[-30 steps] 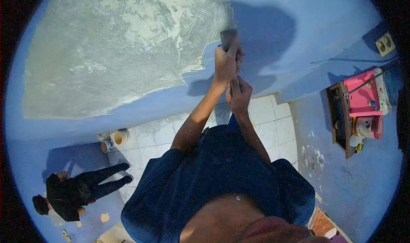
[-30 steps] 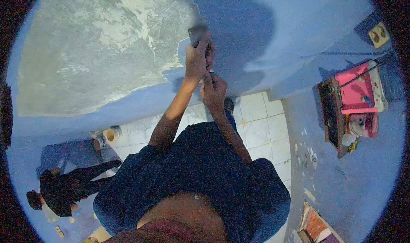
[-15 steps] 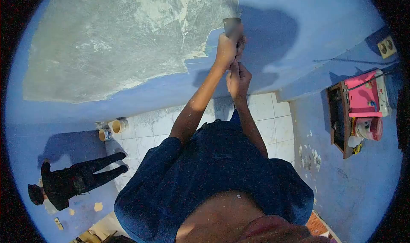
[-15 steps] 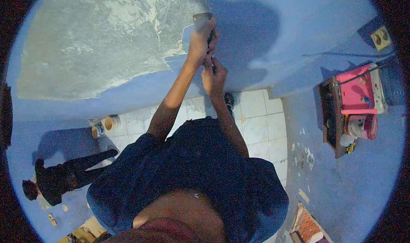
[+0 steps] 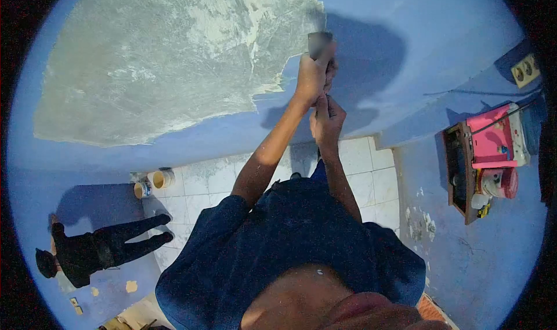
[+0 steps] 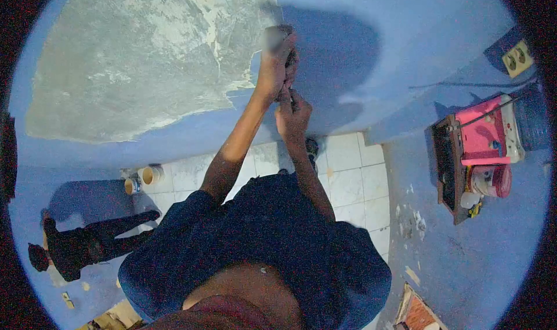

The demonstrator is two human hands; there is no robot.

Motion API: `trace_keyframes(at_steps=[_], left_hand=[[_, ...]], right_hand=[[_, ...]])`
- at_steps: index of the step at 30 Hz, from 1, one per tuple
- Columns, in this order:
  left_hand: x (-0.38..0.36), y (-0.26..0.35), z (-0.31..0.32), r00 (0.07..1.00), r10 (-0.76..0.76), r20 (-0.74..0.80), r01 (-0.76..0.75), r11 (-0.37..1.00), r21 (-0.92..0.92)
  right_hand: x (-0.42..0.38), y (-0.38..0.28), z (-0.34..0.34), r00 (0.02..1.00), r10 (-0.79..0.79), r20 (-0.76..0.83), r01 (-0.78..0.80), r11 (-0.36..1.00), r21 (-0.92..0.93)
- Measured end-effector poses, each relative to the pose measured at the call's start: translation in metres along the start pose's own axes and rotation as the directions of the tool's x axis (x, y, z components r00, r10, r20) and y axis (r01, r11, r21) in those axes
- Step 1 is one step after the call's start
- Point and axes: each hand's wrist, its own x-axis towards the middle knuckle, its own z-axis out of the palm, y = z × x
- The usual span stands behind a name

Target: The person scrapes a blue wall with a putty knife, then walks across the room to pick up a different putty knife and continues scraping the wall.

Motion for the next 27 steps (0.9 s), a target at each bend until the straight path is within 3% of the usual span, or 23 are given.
trace_keyframes(at_steps=[1, 3, 4, 6, 7, 9, 11, 14, 19, 21, 23, 25, 26, 27], left_hand=[[-0.003, -0.007, -0.003, 0.999, -0.038, -0.014, 0.038, 0.999, -0.002], [-0.007, -0.012, -0.006, 0.996, -0.086, -0.031, 0.086, 0.996, -0.001], [-0.006, -0.007, -0.002, 0.999, -0.036, -0.032, 0.036, 0.999, 0.012], [-0.002, 0.005, 0.004, 0.998, 0.057, -0.037, -0.055, 0.997, 0.047], [-0.007, 0.001, 0.002, 0.999, 0.033, -0.027, -0.032, 0.999, 0.043], [-0.008, 0.002, -0.002, 1.000, 0.022, -0.004, -0.021, 0.999, 0.029], [-0.006, -0.019, -0.011, 1.000, -0.012, -0.019, 0.013, 1.000, 0.020], [0.001, 0.006, 0.002, 1.000, -0.005, 0.008, 0.005, 1.000, 0.014], [-0.005, -0.020, -0.008, 1.000, -0.016, -0.021, 0.015, 1.000, -0.010], [-0.001, -0.015, -0.005, 0.999, 0.047, -0.001, -0.047, 0.998, 0.052], [-0.004, -0.019, -0.006, 1.000, -0.017, 0.005, 0.017, 1.000, 0.026], [-0.009, -0.021, -0.008, 0.999, -0.045, 0.002, 0.045, 0.999, 0.017], [-0.008, -0.023, -0.007, 0.999, -0.036, 0.011, 0.036, 0.999, 0.025], [0.000, -0.018, -0.004, 0.999, -0.022, 0.023, 0.022, 0.999, 0.028]], right_hand=[[-0.002, 0.001, -0.002, 1.000, 0.010, -0.002, -0.010, 1.000, 0.014], [-0.008, 0.011, -0.002, 0.977, -0.211, 0.009, 0.209, 0.958, -0.197], [-0.007, 0.013, -0.002, 0.946, -0.322, 0.026, 0.315, 0.901, -0.298], [0.007, -0.009, 0.004, 0.993, -0.118, 0.011, 0.118, 0.988, -0.099], [0.002, -0.018, 0.004, 1.000, 0.011, 0.011, -0.011, 1.000, -0.005], [-0.010, 0.000, -0.007, 0.961, -0.257, 0.099, 0.275, 0.907, -0.317], [-0.013, 0.027, -0.009, 0.938, -0.335, 0.091, 0.346, 0.873, -0.343], [0.001, -0.016, 0.000, 1.000, 0.028, -0.005, -0.028, 0.999, 0.026], [-0.011, 0.026, -0.009, 0.988, -0.155, 0.029, 0.157, 0.972, -0.174], [-0.011, 0.044, -0.017, 0.974, -0.207, 0.090, 0.226, 0.913, -0.340], [-0.008, 0.056, -0.021, 0.948, -0.284, 0.142, 0.318, 0.833, -0.452], [-0.013, 0.059, -0.024, 0.973, -0.189, 0.130, 0.225, 0.897, -0.381], [-0.012, 0.060, -0.028, 0.993, -0.053, 0.107, 0.079, 0.961, -0.265], [-0.003, 0.055, -0.025, 0.991, -0.086, 0.102, 0.111, 0.956, -0.271]])
